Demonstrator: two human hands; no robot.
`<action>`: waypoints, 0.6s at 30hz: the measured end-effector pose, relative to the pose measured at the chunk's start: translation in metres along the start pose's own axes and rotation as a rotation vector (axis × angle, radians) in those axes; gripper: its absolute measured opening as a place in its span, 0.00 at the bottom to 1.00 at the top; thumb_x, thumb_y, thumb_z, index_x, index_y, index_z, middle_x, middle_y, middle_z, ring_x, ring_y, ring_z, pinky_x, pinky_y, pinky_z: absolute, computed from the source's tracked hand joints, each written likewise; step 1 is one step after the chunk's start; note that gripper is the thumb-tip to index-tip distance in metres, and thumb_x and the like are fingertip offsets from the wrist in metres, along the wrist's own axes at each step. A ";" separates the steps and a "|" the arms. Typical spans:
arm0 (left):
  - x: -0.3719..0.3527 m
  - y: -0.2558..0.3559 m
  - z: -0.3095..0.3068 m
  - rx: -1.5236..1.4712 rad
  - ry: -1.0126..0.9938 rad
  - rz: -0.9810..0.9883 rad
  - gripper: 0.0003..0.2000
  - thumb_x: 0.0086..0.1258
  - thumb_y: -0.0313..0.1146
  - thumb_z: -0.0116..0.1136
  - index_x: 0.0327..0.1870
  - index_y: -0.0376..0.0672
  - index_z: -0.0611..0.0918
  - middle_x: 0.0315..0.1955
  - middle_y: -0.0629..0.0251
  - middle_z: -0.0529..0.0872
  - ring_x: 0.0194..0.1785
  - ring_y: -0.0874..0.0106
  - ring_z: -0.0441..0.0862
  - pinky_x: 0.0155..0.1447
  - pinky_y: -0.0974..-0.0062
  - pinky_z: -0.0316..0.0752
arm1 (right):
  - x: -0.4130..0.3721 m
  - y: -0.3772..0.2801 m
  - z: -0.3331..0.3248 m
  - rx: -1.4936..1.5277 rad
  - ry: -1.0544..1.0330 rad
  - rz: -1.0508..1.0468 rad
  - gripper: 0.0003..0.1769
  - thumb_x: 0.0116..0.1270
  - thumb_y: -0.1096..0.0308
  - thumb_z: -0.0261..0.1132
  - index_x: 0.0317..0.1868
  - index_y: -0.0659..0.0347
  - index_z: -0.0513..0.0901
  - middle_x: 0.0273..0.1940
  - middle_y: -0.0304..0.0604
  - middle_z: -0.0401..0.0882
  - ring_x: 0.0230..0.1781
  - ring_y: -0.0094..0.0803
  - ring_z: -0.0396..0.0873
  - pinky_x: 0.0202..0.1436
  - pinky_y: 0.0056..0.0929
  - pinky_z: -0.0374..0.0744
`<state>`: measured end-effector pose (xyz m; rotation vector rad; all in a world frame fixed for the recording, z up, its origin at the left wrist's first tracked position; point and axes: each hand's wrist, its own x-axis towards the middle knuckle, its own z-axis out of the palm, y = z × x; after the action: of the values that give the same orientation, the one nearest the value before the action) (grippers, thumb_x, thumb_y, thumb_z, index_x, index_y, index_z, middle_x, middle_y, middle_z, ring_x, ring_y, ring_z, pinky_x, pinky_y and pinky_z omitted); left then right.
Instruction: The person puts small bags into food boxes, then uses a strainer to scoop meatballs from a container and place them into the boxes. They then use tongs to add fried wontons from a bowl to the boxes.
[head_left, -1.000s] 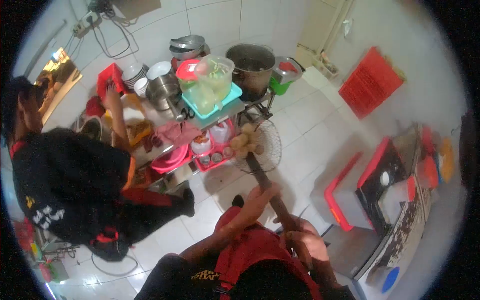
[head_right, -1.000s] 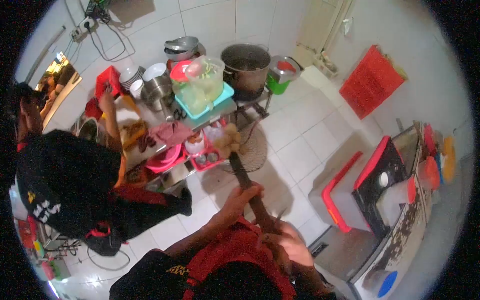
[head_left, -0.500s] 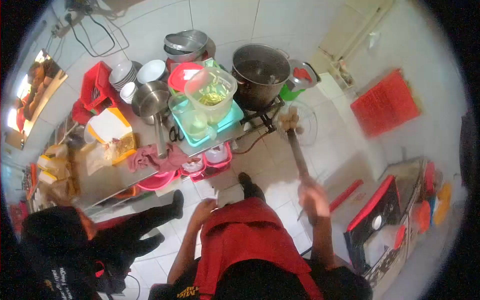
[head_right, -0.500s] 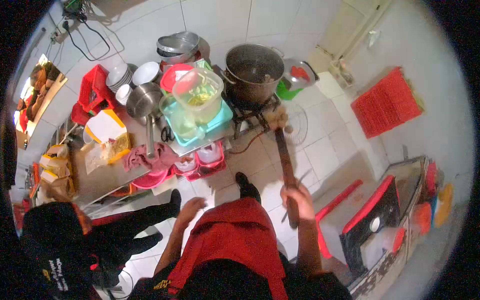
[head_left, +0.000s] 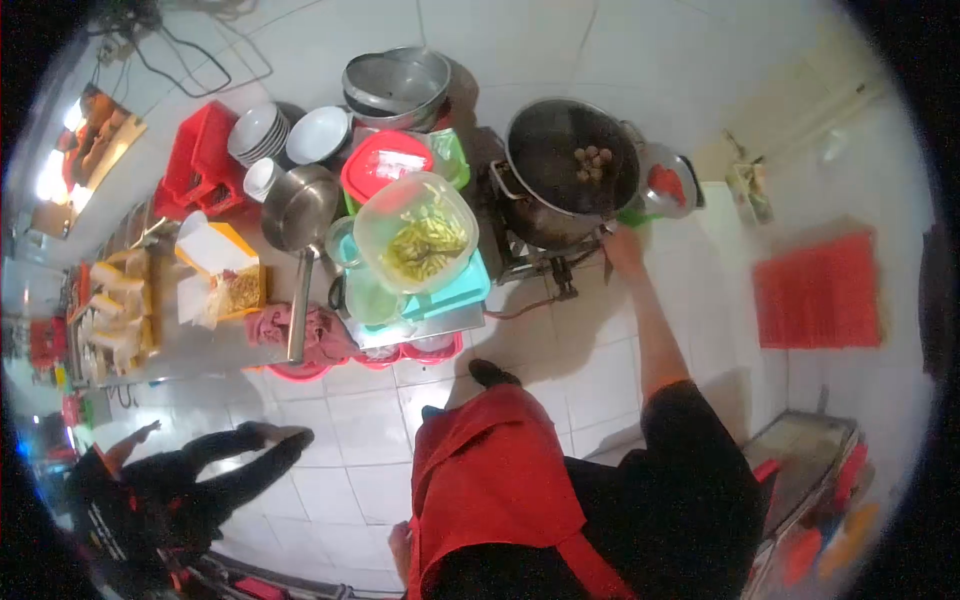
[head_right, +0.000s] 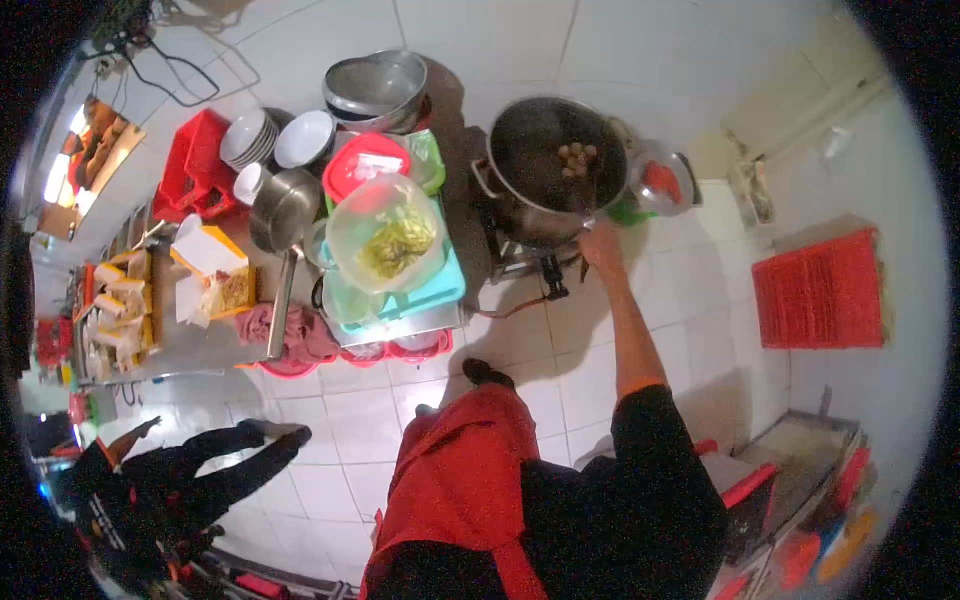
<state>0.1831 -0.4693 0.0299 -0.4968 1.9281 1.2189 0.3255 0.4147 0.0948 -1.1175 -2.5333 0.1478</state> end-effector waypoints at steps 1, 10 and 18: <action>-0.018 -0.012 0.007 0.183 0.034 -0.035 0.15 0.72 0.43 0.52 0.46 0.39 0.80 0.37 0.61 0.85 0.40 0.63 0.83 0.43 0.63 0.79 | 0.018 -0.005 -0.002 0.011 -0.032 0.167 0.11 0.62 0.66 0.64 0.35 0.68 0.82 0.33 0.60 0.82 0.35 0.56 0.81 0.42 0.48 0.79; -0.053 -0.029 0.075 0.496 -0.005 -0.027 0.21 0.72 0.45 0.52 0.55 0.36 0.79 0.45 0.56 0.85 0.49 0.59 0.82 0.51 0.59 0.78 | 0.034 -0.047 -0.051 -0.196 -0.112 0.397 0.29 0.68 0.63 0.62 0.66 0.68 0.70 0.42 0.59 0.85 0.45 0.55 0.84 0.48 0.48 0.81; -0.017 -0.020 0.075 -0.643 0.002 -0.143 0.27 0.71 0.46 0.53 0.64 0.33 0.73 0.54 0.53 0.82 0.52 0.56 0.83 0.54 0.57 0.79 | 0.002 -0.158 -0.172 0.951 0.039 0.449 0.26 0.66 0.66 0.61 0.64 0.66 0.76 0.34 0.43 0.82 0.37 0.29 0.80 0.38 0.31 0.76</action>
<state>0.2371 -0.4138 0.0144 -0.9434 1.4396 1.7321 0.2786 0.2992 0.2926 -1.1762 -1.7263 1.2596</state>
